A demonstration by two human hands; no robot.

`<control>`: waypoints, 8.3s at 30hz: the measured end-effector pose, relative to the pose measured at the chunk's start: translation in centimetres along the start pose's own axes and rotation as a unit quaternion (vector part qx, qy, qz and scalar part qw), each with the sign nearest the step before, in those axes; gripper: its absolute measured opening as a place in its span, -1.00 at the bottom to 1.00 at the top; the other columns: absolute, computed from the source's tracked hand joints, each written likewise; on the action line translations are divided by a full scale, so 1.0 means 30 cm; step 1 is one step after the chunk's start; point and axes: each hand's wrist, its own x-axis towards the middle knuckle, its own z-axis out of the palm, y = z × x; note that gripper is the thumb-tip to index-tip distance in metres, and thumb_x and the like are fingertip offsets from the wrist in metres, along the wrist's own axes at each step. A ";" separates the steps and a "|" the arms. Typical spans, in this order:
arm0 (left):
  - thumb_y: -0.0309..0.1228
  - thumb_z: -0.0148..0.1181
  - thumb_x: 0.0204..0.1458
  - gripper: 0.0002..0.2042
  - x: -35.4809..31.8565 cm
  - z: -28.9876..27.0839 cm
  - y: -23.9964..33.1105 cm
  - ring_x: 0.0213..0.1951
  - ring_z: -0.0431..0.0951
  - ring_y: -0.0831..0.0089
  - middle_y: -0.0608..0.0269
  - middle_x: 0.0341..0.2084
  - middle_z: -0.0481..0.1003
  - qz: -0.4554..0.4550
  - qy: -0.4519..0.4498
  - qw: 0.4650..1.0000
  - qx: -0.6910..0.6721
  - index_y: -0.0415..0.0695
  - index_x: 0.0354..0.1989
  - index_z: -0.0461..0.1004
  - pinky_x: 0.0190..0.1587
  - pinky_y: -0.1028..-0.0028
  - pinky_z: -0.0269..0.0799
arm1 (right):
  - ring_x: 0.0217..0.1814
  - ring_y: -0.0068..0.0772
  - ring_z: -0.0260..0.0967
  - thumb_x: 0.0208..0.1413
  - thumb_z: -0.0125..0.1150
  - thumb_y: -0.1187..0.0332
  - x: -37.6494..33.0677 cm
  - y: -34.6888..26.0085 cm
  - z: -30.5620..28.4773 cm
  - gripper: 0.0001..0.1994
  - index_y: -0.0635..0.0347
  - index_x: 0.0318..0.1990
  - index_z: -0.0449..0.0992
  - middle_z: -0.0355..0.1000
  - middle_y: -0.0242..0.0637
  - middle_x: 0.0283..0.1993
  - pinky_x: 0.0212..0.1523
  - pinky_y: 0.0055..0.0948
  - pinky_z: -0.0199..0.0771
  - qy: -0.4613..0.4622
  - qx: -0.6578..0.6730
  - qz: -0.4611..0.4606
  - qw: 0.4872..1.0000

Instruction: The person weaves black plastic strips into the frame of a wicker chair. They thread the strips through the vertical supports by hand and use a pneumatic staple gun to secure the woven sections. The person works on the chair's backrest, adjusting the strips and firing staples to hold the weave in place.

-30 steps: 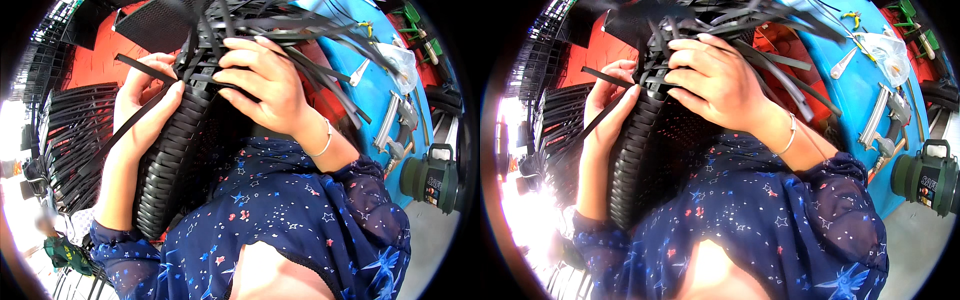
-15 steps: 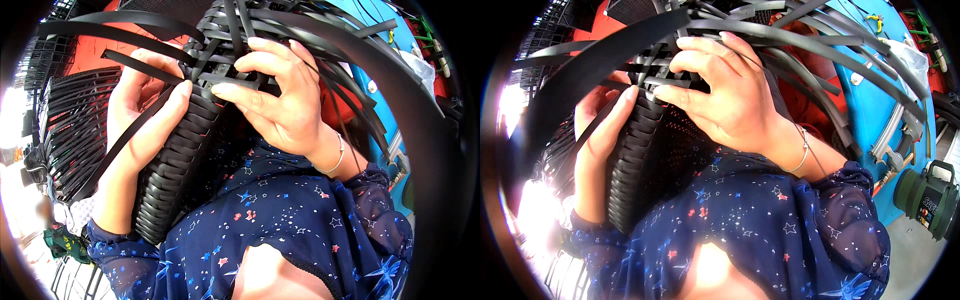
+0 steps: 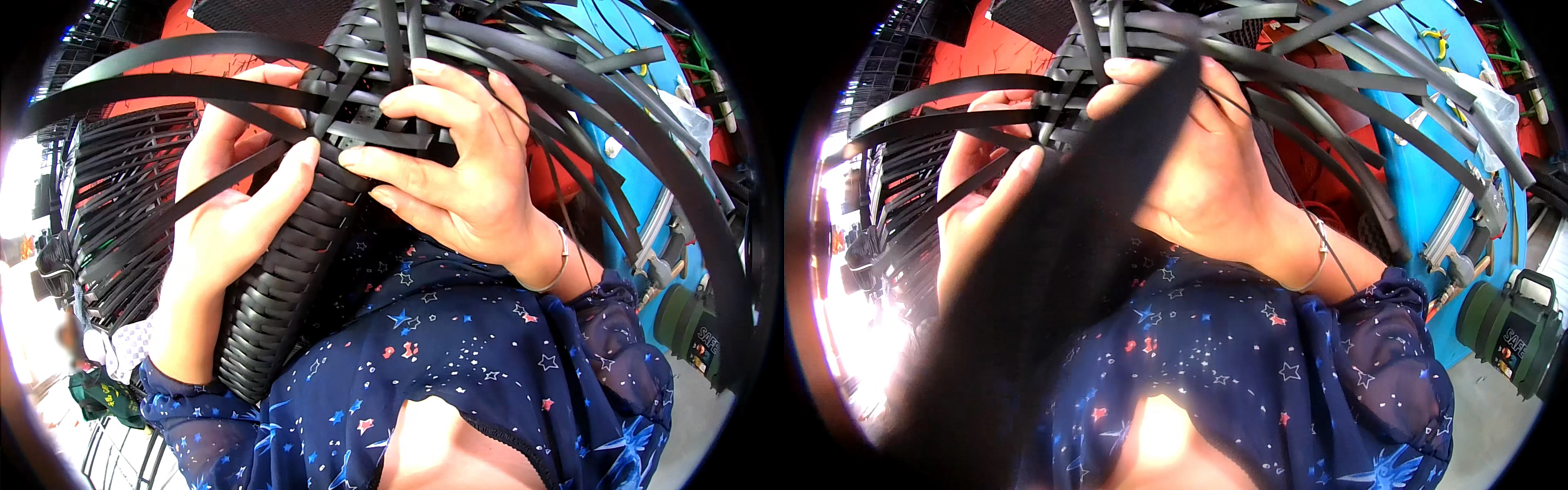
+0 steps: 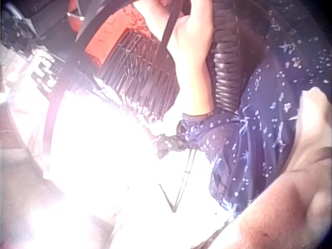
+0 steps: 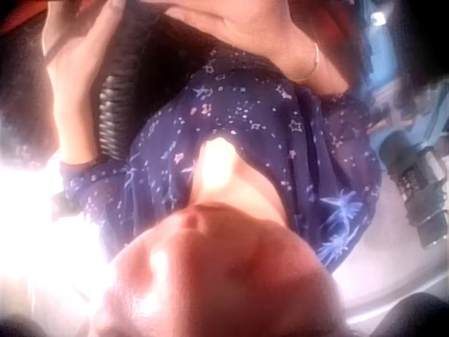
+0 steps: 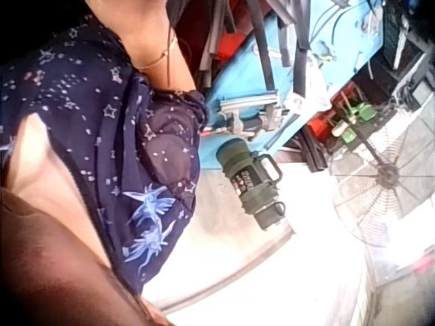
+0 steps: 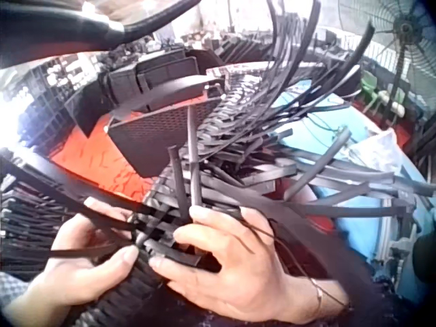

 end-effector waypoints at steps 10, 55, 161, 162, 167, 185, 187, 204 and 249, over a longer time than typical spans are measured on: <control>-0.57 0.29 0.07 -0.54 -0.002 -0.002 0.001 -0.09 0.53 0.50 0.26 -0.21 0.49 -0.042 -0.006 0.997 -0.072 -0.17 0.15 0.33 -0.04 0.48 0.50 | 0.27 -0.17 0.28 -0.14 0.43 0.18 -0.004 -0.008 -0.013 -0.68 -0.28 -0.13 0.69 0.41 -0.42 0.04 0.34 -0.11 -0.08 -0.026 -0.014 0.000 1.000; -0.59 0.28 0.08 -0.60 0.014 0.011 0.006 -0.06 0.55 0.48 0.27 -0.12 0.51 -0.053 0.002 0.998 -0.037 -0.20 0.11 0.37 -0.02 0.49 0.52 | 0.33 -0.14 0.24 -0.06 0.39 0.15 -0.023 -0.013 -0.002 -0.69 -0.13 -0.11 0.68 0.41 -0.37 0.09 0.42 -0.09 -0.23 0.005 0.014 0.035 0.999; -0.58 0.27 0.07 -0.66 0.009 0.027 -0.036 -0.14 0.47 0.66 0.39 -0.25 0.49 0.061 0.035 0.993 0.096 -0.20 0.05 0.46 -0.02 0.62 0.39 | 0.51 -0.20 0.04 0.09 0.27 0.27 -0.040 -0.053 -0.066 -0.60 -0.02 0.12 0.56 0.43 -0.45 0.24 0.47 -0.04 -0.54 -0.107 -0.019 0.020 0.994; -0.58 0.27 0.07 -0.66 0.007 0.028 -0.037 -0.14 0.48 0.66 0.38 -0.24 0.49 0.065 0.037 0.993 0.088 -0.20 0.05 0.45 -0.02 0.62 0.39 | 0.51 -0.20 0.04 0.09 0.27 0.27 -0.035 -0.058 -0.071 -0.60 -0.02 0.12 0.56 0.42 -0.45 0.24 0.47 -0.04 -0.54 -0.113 -0.017 0.023 0.993; -0.60 0.31 0.05 -0.64 -0.005 0.033 -0.021 -0.15 0.53 0.61 0.34 -0.22 0.52 0.024 0.031 0.998 0.041 -0.24 0.04 0.43 -0.04 0.59 0.44 | 0.47 -0.24 0.11 0.08 0.27 0.26 -0.041 -0.068 -0.059 -0.66 0.06 0.03 0.58 0.41 -0.46 0.23 0.39 0.21 -0.30 -0.073 -0.017 0.020 0.997; -0.50 0.35 0.05 -0.70 0.004 0.027 -0.018 -0.16 0.57 0.51 0.19 -0.20 0.59 -0.096 0.030 0.995 -0.011 -0.27 -0.05 0.47 -0.07 0.50 0.50 | 0.49 -0.17 0.07 0.07 0.31 0.17 -0.037 -0.062 -0.063 -0.57 0.00 0.12 0.56 0.43 -0.44 0.24 0.47 0.01 -0.56 -0.099 -0.016 0.036 0.994; -0.34 0.39 0.03 -0.66 0.008 0.029 -0.033 -0.24 0.59 0.52 0.17 -0.26 0.62 -0.049 0.034 0.998 -0.005 -0.30 -0.10 0.54 -0.14 0.51 0.49 | 0.49 -0.17 0.07 0.06 0.31 0.17 -0.041 -0.060 -0.060 -0.56 0.00 0.12 0.56 0.43 -0.44 0.24 0.47 0.02 -0.55 -0.094 -0.016 0.033 0.995; -0.45 0.36 0.05 -0.82 0.049 0.039 -0.085 -0.24 0.51 0.59 0.38 -0.29 0.47 -0.021 -0.003 0.998 -0.061 -0.18 -0.24 0.48 -0.14 0.51 0.47 | 0.27 0.10 0.31 -0.01 0.38 0.33 -0.073 -0.068 -0.200 -0.58 0.28 0.04 0.55 0.42 -0.04 0.13 0.24 -0.03 0.33 -0.037 0.069 -0.030 0.996; -0.42 0.30 0.04 -0.79 0.119 0.025 -0.316 -0.11 0.47 0.42 0.30 -0.22 0.40 0.126 0.031 0.988 0.086 -0.17 -0.22 0.43 0.02 0.37 0.40 | -0.41 -0.40 0.48 0.16 0.32 0.23 -0.753 0.641 -0.957 -0.73 0.17 -0.10 0.51 0.44 -0.36 -0.49 -0.34 -0.34 0.56 0.123 0.255 0.751 0.596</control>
